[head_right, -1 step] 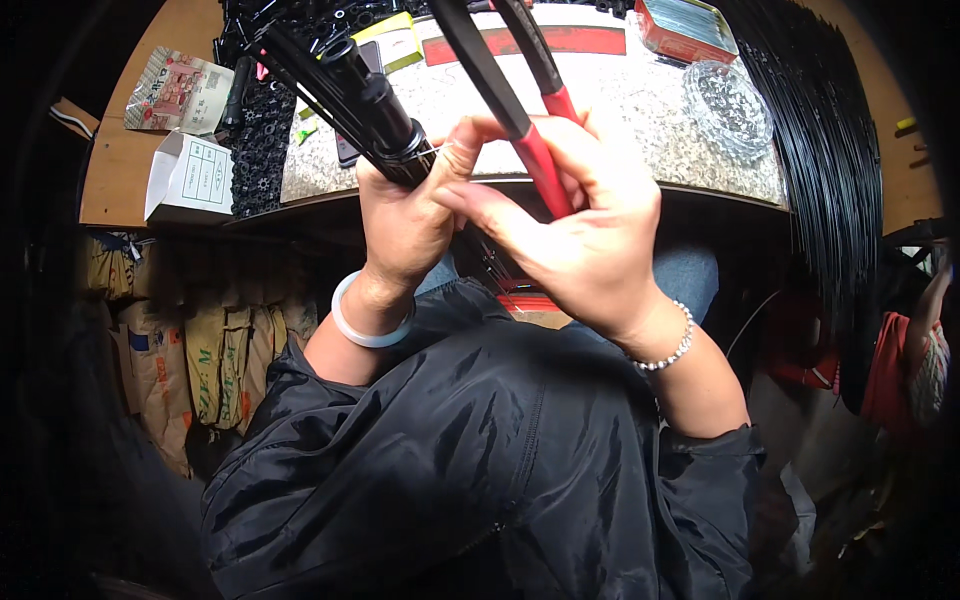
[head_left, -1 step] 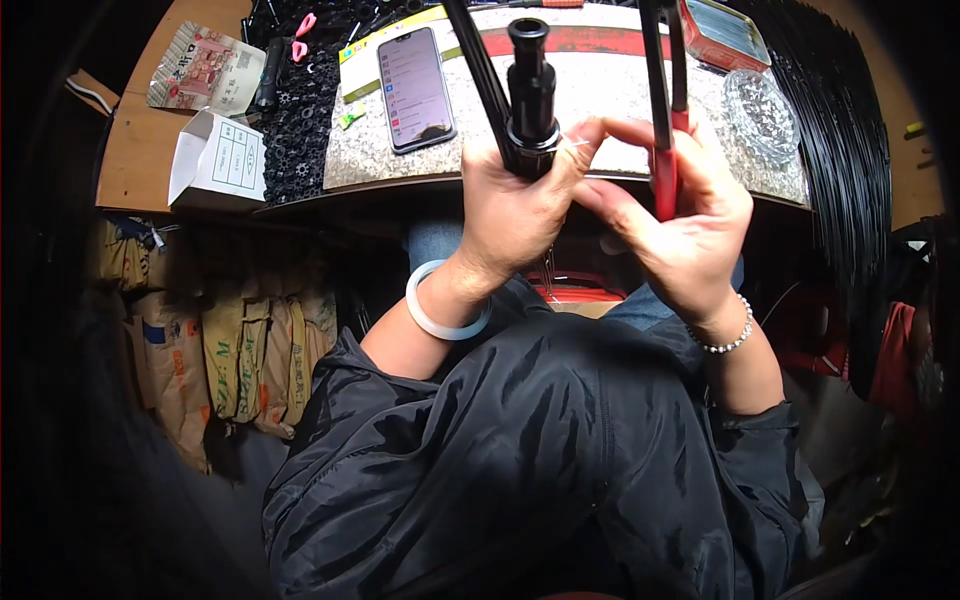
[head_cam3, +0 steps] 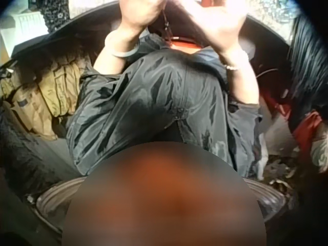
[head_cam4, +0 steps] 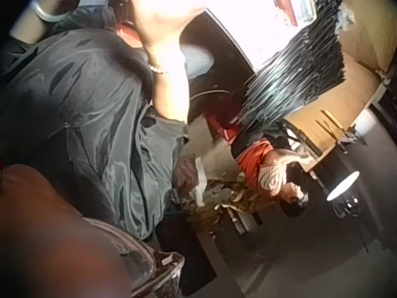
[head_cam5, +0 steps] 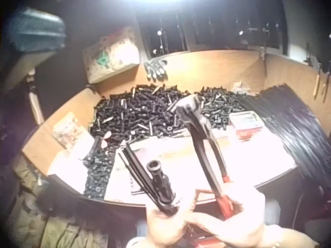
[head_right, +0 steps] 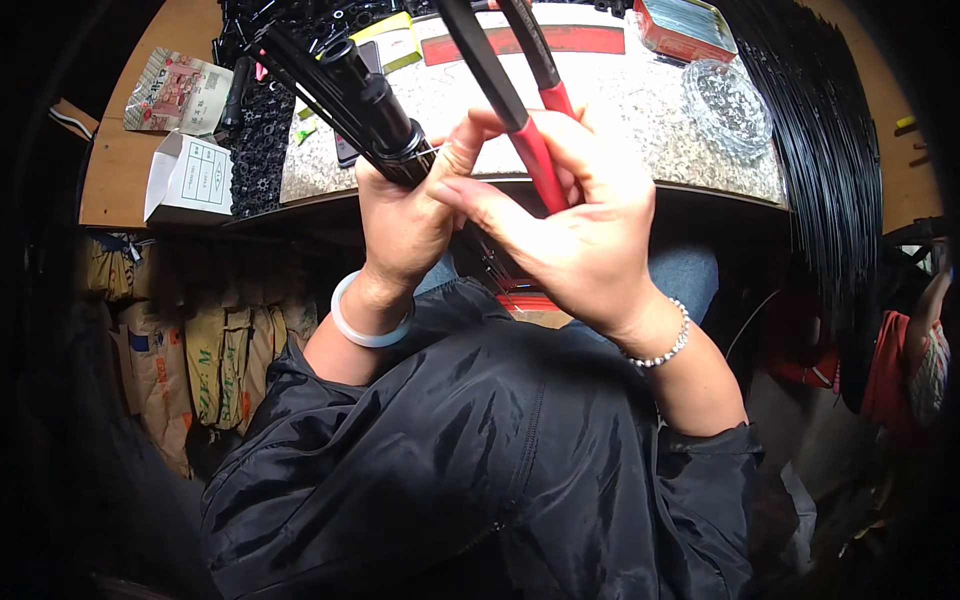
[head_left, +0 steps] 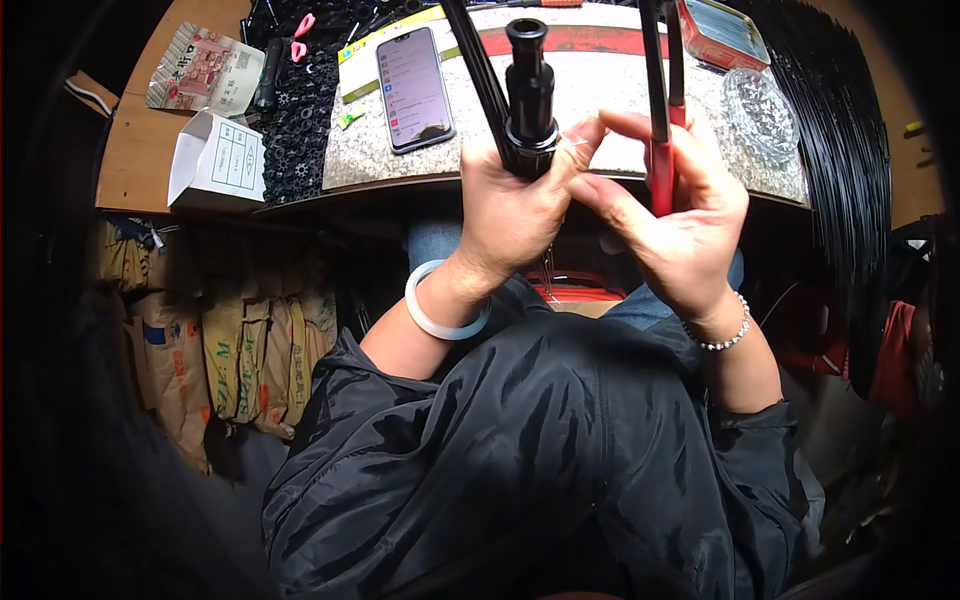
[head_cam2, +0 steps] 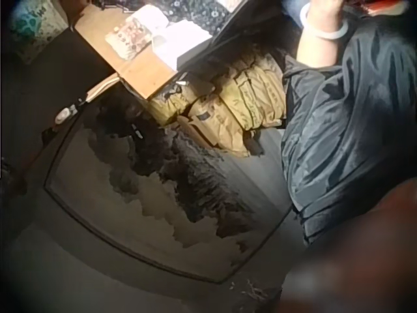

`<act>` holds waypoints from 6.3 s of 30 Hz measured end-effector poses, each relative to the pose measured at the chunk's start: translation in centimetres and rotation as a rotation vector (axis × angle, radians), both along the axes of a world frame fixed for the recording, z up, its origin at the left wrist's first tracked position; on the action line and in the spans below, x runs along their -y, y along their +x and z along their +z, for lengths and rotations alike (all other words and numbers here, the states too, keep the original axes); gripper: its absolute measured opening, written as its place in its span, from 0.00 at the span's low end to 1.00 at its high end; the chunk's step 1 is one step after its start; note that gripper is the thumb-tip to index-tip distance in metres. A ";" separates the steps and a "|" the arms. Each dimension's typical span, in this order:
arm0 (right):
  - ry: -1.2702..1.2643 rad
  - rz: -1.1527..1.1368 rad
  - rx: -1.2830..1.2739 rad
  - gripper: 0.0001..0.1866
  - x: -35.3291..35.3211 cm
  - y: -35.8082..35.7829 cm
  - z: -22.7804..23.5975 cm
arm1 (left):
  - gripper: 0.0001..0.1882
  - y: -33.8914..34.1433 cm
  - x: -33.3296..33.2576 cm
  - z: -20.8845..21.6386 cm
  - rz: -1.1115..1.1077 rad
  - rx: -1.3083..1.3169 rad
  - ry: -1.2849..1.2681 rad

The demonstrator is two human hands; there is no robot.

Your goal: Assembling multiple electrical components and rods into a central connector housing using pliers.

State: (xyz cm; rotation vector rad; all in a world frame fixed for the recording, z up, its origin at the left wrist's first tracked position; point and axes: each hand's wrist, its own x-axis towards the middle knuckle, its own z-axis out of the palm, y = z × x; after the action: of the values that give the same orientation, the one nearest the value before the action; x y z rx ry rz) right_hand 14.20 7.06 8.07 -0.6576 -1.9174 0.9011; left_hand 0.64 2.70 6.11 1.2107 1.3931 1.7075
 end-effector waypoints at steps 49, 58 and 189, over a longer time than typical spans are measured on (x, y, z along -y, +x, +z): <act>0.935 -0.229 0.724 0.11 0.5 5.9 2.7 | 0.08 -1.2 -0.1 -1.0 0.099 -0.007 -0.002; 0.903 -0.184 0.746 0.10 0.5 6.0 2.7 | 0.10 -1.1 0.0 -0.9 0.068 0.022 -0.015; -0.023 -0.196 0.126 0.08 -11.5 8.7 -1.9 | 0.10 2.4 -0.4 -0.5 -0.139 0.051 0.040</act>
State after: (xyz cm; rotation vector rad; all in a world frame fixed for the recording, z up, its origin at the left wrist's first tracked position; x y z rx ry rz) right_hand 22.95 18.54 6.16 -0.9183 -1.9155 0.7741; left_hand 3.04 3.12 5.63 1.2470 1.2214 1.6649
